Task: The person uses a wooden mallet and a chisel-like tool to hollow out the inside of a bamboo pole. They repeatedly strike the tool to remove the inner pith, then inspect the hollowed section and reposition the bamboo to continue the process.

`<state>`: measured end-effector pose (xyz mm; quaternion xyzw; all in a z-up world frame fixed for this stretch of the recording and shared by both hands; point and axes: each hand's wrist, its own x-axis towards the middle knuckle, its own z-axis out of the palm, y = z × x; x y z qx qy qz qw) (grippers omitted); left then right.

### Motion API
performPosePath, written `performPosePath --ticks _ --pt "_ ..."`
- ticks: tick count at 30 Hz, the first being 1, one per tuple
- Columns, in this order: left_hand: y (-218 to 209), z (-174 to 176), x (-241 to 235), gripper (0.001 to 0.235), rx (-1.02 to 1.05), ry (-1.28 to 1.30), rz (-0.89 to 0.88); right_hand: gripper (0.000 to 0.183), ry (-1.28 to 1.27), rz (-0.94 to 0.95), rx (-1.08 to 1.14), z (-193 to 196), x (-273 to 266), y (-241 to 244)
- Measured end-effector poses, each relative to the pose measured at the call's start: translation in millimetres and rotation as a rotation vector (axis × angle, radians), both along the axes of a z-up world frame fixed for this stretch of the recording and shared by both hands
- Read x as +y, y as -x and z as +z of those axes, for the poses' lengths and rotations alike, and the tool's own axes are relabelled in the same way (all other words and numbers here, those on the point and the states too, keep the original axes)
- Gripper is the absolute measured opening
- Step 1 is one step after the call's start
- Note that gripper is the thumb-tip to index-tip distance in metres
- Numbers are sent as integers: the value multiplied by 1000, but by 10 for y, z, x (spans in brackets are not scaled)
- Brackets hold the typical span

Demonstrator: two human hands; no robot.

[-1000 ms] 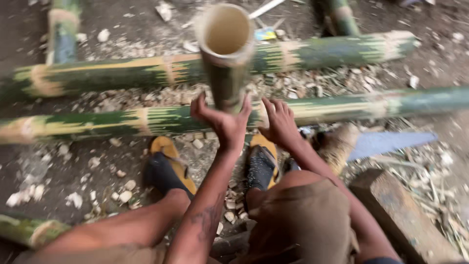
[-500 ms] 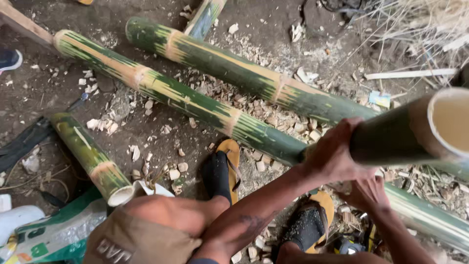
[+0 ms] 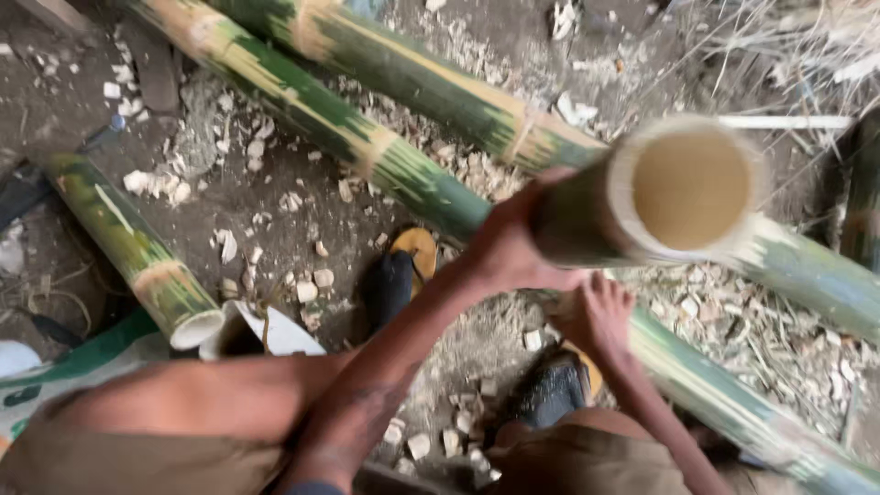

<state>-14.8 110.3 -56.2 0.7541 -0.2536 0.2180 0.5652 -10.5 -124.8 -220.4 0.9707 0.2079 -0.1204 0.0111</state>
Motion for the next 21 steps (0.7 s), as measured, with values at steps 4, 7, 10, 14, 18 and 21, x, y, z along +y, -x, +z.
performPosePath --ticks 4,7,10,14,18,21 --pt "142 -139 661 89 162 135 400 88 -226 -6 28 21 1015 -203" --pt "-32 -113 1041 98 -17 224 887 79 -268 76 -20 -2 1876 -399" --pt "-215 -70 1604 106 -68 48 1327 81 -376 254 -104 69 2454 -473" --pt "-333 -167 2513 101 98 59 1213 116 -325 268 88 346 2283 -489" --pt "-280 -539 2720 102 2 85 1212 139 -146 13 165 376 1155 -334" --pt "-129 -812 2329 105 121 51 1430 143 -235 -109 36 234 514 -144"
